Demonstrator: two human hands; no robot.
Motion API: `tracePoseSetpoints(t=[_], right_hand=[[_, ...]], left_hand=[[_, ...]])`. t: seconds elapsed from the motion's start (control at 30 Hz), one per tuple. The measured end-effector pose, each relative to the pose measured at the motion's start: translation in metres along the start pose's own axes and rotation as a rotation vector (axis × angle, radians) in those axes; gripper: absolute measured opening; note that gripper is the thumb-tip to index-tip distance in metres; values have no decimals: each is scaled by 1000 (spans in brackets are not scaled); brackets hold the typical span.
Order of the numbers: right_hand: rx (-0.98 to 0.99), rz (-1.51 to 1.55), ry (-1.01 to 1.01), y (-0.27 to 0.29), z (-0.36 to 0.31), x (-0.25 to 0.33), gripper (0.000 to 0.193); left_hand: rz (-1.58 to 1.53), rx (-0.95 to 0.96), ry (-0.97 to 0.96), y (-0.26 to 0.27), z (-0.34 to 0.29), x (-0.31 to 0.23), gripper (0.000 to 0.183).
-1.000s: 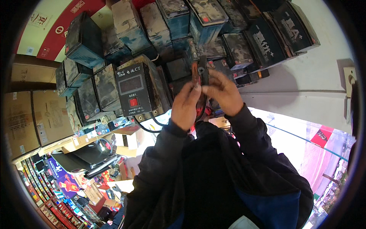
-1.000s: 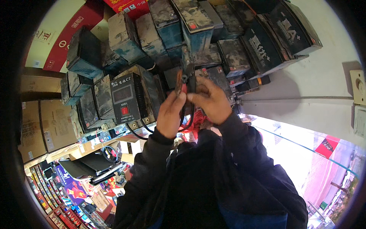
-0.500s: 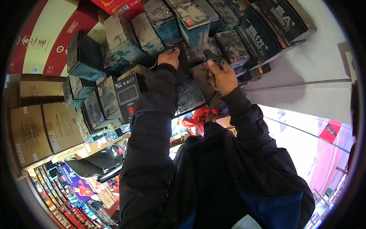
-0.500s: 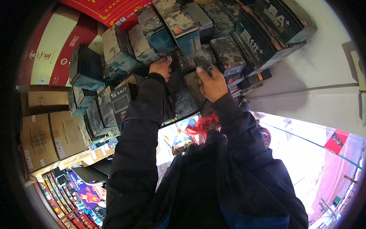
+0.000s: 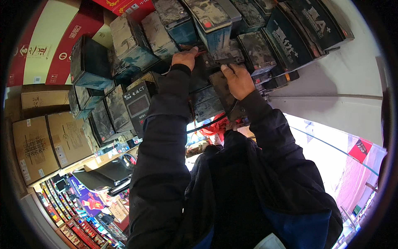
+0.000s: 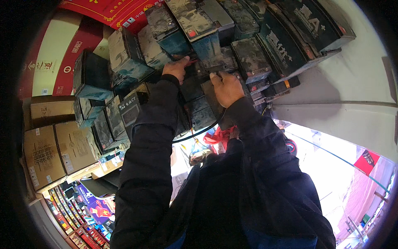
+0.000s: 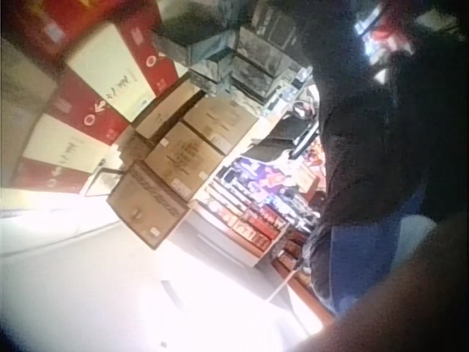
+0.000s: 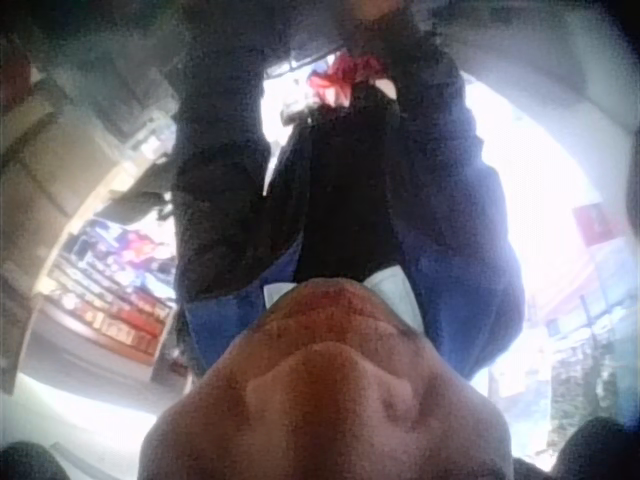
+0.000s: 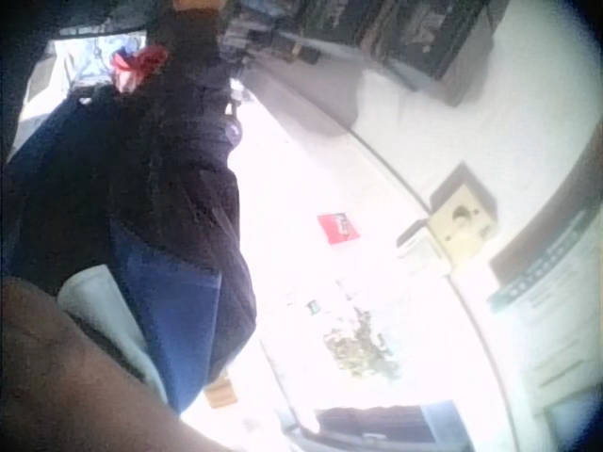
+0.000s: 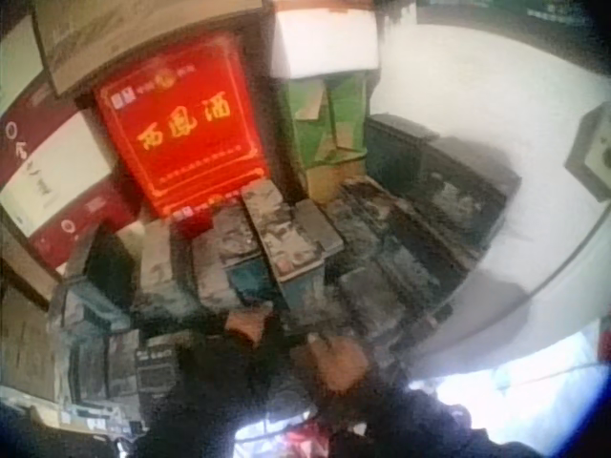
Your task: The person uses a handheld battery tester to check the voltage of several lead-acid batteries stacked on a table. They connect the tester leads to each battery's terminals, read the digital display, and then move to the next battery.
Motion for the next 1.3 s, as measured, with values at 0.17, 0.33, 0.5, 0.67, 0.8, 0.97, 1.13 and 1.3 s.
tracePoseSetpoints(t=[0.17, 0.33, 0.5, 0.67, 0.8, 0.97, 1.13, 1.3], right_hand=[[10, 1, -4, 3, 6, 3, 44], [27, -61, -18, 0, 13, 2, 46], [-2, -146, 87, -14, 32, -2, 45], [53, -242, 264, -18, 39, 1, 47], [167, -307, 140, -19, 46, 11, 46], [385, -553, 147, -20, 55, 10, 34], [404, -818, 403, -21, 67, -5, 31], [433, -951, 473, -14, 75, -15, 32]], left_hand=[[523, -244, -331, -8, -2, 4, 33], [466, -156, -114, -8, -8, -14, 33], [281, -148, 5, -2, -12, -23, 35], [534, -148, -76, -1, -20, -34, 39], [565, -155, -51, 4, -32, -50, 36], [507, -110, 24, 9, -38, -62, 35], [325, 43, 179, 5, -30, -57, 39], [-48, -110, 342, 9, -33, -62, 57]])
Point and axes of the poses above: each hand's wrist, its own z-axis towards the middle knuckle, its own y-axis out of the back of the hand, x = y × z, the point moved 2 cm from there along z, towards the middle knuckle, and after that the axes turned 2 degrees about x, right-handed, at the moved point
